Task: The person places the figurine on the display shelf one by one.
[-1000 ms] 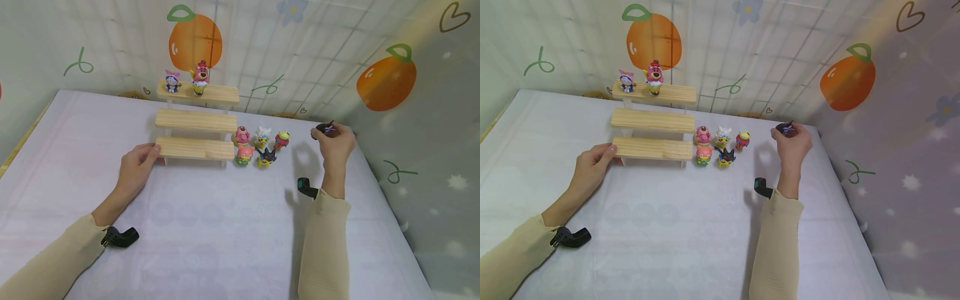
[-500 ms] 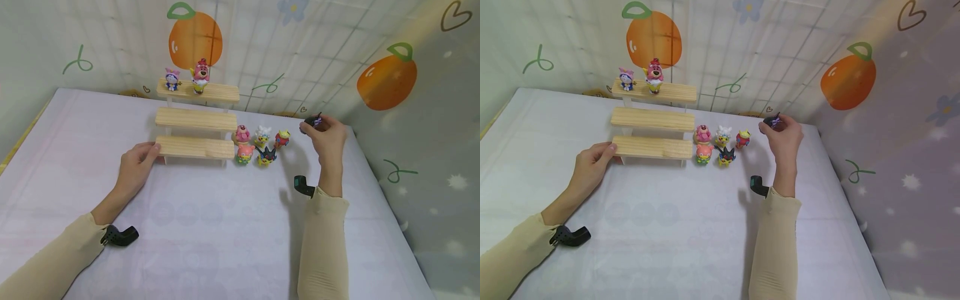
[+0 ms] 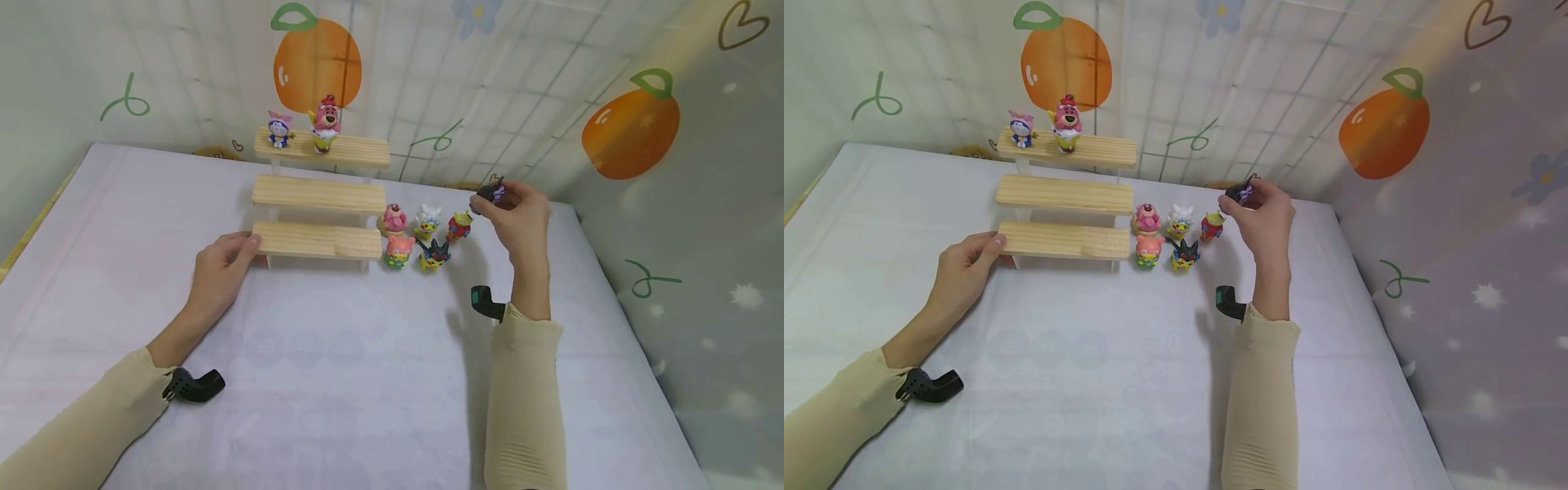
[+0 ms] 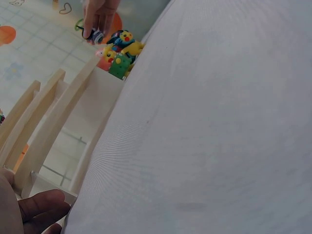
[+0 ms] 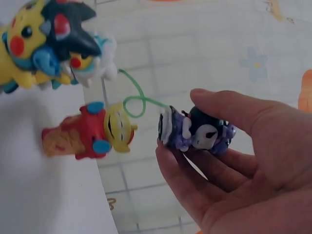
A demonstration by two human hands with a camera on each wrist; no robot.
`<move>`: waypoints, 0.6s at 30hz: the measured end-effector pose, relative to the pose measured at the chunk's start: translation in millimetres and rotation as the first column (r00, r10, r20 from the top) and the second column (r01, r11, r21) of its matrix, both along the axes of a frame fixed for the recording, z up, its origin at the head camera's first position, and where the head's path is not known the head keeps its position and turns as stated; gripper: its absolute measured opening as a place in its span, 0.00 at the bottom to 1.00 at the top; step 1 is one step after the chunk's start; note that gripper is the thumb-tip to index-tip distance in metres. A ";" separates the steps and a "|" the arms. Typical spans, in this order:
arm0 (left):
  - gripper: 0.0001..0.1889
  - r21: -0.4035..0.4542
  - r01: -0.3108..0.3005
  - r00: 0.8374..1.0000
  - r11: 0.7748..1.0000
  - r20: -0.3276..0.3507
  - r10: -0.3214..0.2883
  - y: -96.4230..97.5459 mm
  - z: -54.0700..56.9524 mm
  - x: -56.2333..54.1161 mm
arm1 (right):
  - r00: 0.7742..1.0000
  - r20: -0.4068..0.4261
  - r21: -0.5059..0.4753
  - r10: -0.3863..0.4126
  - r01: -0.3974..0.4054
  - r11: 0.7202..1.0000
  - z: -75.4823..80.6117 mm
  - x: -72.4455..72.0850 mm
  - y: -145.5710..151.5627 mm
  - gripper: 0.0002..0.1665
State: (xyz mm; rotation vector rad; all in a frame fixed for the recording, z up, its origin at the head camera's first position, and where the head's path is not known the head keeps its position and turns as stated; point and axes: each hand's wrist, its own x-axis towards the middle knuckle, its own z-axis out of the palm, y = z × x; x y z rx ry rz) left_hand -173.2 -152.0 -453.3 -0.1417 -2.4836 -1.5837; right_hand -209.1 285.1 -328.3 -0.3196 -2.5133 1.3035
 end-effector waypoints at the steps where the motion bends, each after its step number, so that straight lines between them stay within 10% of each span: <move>1: 0.25 0.001 0.000 1.000 1.000 0.000 0.000 -0.4 -0.7 -0.2 | 1.000 0.000 0.005 0.011 -0.011 1.000 0.1 -0.3 -2.4 0.34; 18: 0.24 0.009 0.005 1.000 1.000 -0.005 -0.005 -1.1 -1.8 -1.2 | 0.975 -0.010 0.130 0.222 -0.219 0.967 2.0 -6.5 -46.3 0.27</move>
